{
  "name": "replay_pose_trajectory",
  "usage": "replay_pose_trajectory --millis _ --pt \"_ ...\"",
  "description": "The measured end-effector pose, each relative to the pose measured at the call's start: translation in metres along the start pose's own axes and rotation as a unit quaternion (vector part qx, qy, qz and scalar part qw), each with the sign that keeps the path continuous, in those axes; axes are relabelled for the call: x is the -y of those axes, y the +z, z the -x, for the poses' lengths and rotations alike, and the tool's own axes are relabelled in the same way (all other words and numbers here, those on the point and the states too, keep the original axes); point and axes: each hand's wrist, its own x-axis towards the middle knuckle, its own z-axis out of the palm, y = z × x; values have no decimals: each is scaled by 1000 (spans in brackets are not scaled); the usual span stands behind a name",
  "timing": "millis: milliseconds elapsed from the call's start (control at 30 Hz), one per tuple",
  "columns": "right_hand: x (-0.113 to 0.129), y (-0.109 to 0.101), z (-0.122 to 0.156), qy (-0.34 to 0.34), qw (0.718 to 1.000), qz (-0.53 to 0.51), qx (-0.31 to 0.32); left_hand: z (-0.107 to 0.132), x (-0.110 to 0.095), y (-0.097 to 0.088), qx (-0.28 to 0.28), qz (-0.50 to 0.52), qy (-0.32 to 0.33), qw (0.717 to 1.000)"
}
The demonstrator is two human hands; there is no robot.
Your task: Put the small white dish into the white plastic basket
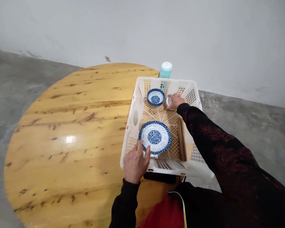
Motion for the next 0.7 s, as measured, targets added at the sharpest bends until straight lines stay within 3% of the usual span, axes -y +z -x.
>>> replay_pose_trajectory --millis 300,500,600,700 --pt "-2 2 3 -28 1000 7 0 0 1 3 -11 12 -5 1000" --pt "-1 -9 10 -36 999 -8 -18 1 1 3 -13 15 -7 1000" --pt "8 -20 14 -55 996 -28 -64 2 1 3 -14 15 -7 1000" --pt "26 -28 20 -45 983 -112 -141 2 1 3 -16 14 -4 1000"
